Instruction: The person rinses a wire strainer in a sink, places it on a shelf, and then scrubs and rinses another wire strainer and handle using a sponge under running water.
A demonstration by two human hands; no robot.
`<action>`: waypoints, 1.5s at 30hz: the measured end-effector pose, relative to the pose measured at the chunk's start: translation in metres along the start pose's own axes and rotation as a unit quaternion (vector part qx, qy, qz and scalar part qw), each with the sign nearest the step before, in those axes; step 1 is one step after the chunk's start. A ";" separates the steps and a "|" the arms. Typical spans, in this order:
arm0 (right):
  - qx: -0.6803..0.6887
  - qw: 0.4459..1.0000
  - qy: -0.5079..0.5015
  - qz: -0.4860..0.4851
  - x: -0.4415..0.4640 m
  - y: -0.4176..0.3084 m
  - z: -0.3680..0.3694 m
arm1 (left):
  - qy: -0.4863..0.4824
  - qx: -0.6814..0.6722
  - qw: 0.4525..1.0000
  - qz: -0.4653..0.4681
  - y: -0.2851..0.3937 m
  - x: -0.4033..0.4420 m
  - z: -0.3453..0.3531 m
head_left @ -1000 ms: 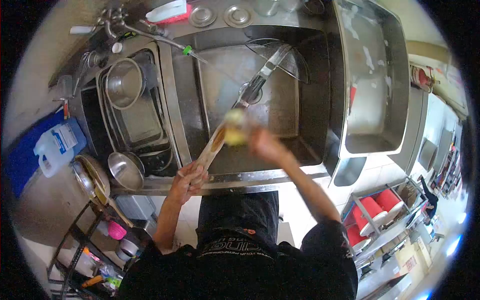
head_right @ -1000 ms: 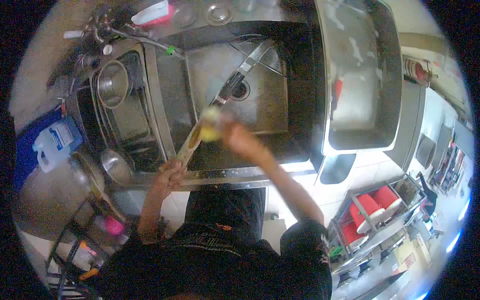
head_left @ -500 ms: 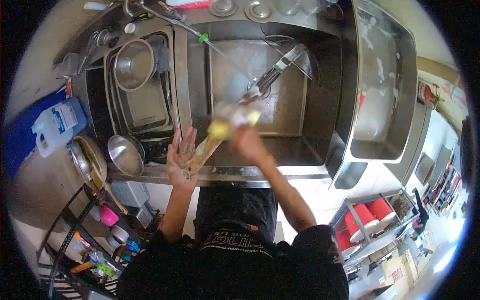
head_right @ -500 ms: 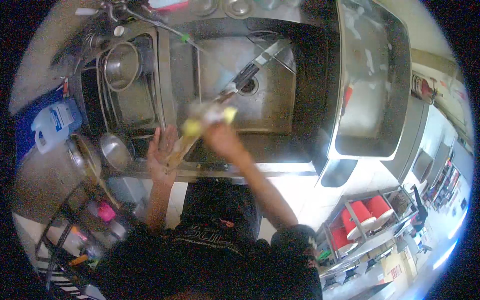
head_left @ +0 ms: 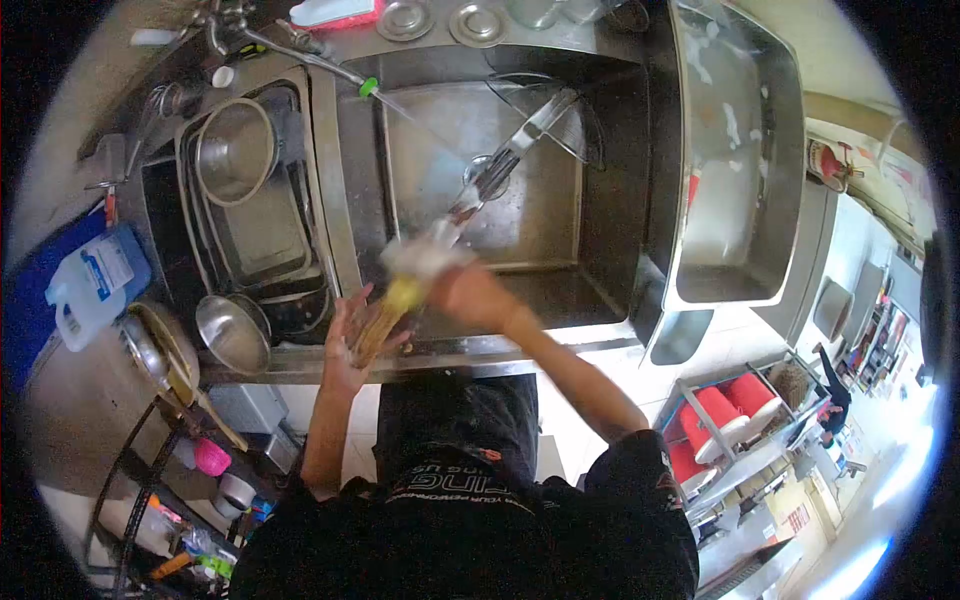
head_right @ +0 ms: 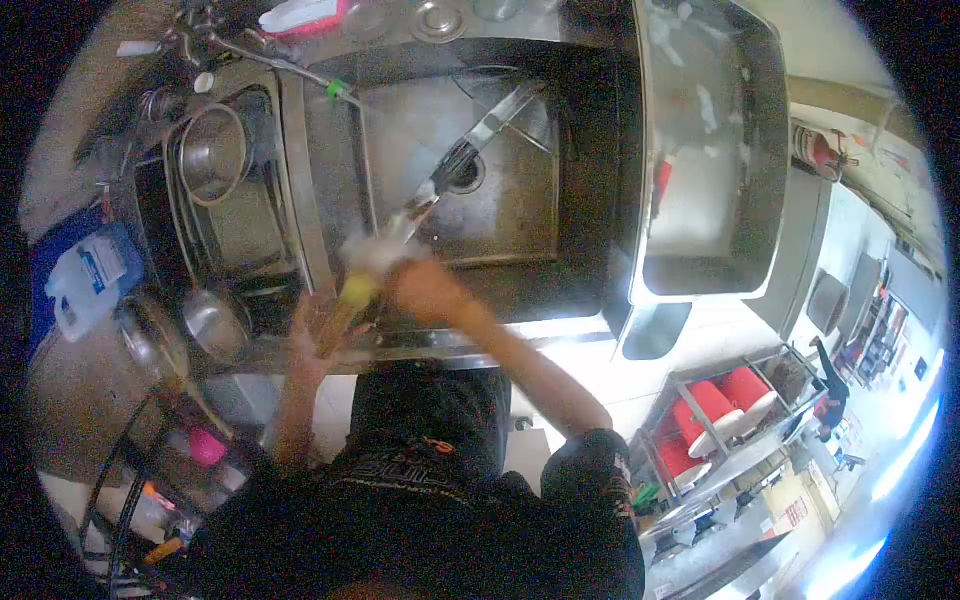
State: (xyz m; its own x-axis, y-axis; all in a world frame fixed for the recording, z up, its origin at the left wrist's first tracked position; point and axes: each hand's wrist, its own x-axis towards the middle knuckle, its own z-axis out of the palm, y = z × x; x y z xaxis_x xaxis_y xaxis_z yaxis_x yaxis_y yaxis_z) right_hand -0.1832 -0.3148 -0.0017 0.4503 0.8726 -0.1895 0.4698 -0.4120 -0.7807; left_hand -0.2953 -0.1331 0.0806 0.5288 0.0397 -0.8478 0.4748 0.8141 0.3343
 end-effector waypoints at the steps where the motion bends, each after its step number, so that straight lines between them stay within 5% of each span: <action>1: -0.126 0.973 -0.142 0.133 -0.004 0.032 -0.033 | -0.004 -0.004 1.000 0.001 0.003 0.000 0.001; 2: 0.098 0.962 0.051 0.249 -0.002 0.060 -0.049 | -0.051 0.086 0.995 -0.008 0.009 0.003 -0.002; 3: 0.318 0.867 0.287 0.253 0.001 0.089 -0.065 | -0.097 0.175 0.980 -0.018 0.012 0.006 -0.004; 4: 0.088 0.920 0.307 0.226 -0.001 0.109 -0.084 | -0.141 0.155 0.977 -0.043 0.008 0.018 -0.005; 6: -0.125 0.922 0.281 0.235 0.005 0.138 -0.096 | -0.163 0.242 0.951 -0.100 0.021 0.023 0.004; 7: -0.101 0.918 0.257 0.283 0.010 0.155 -0.089 | -0.182 0.337 0.911 -0.152 0.029 0.028 0.009; 8: -0.313 0.898 0.307 0.025 0.013 0.186 -0.078 | -0.181 0.337 0.911 -0.152 0.035 0.036 0.015; 9: -0.310 0.900 0.306 0.025 0.015 0.180 -0.092 | -0.166 0.317 0.916 -0.181 0.038 0.043 0.022; 10: -0.052 0.944 0.315 0.084 0.016 0.176 -0.111 | -0.151 0.292 0.921 -0.208 0.038 0.046 0.026; 16: -0.080 0.956 0.279 0.046 -0.006 0.227 -0.090 | -0.271 0.197 0.911 -0.239 0.023 0.074 0.005; 21: -0.024 0.974 0.217 0.063 -0.001 0.188 -0.132 | -0.270 0.246 0.903 -0.227 0.029 0.072 0.016; 23: -0.008 0.971 0.227 0.067 0.001 0.178 -0.125 | -0.242 0.158 0.910 -0.299 0.034 0.069 0.034; 26: -0.109 0.970 0.219 0.012 0.000 0.179 -0.115 | -0.276 0.117 0.900 -0.316 0.030 0.079 0.009; 29: -0.077 0.976 0.153 0.136 -0.002 0.176 -0.124 | -0.230 0.119 0.909 -0.328 0.027 0.078 0.010; 31: -0.100 0.973 0.175 0.114 0.003 0.177 -0.126 | -0.251 0.125 0.907 -0.315 0.034 0.080 0.015; 33: -0.063 0.974 0.063 0.210 0.004 0.170 -0.141 | -0.271 0.136 0.900 -0.313 0.038 0.078 0.009; 35: 0.008 0.978 0.173 0.120 -0.001 0.178 -0.125 | -0.246 0.145 0.903 -0.322 0.032 0.082 0.004; 39: -0.071 0.975 0.127 0.167 -0.017 0.182 -0.123 | -0.232 0.102 0.900 -0.354 0.032 0.085 0.000; 45: 0.069 0.930 0.286 0.219 -0.048 0.162 -0.143 | -0.275 0.291 0.873 -0.280 0.026 0.101 -0.011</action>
State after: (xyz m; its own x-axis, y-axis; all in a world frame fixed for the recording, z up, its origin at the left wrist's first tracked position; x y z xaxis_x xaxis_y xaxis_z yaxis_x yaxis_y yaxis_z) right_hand -0.0203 -0.4609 -0.0342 0.9248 0.3299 -0.1896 0.0620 -0.6223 -0.7804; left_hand -0.2366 -0.1015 -0.0009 0.2814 -0.6837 -0.6733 0.9591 0.1790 0.2191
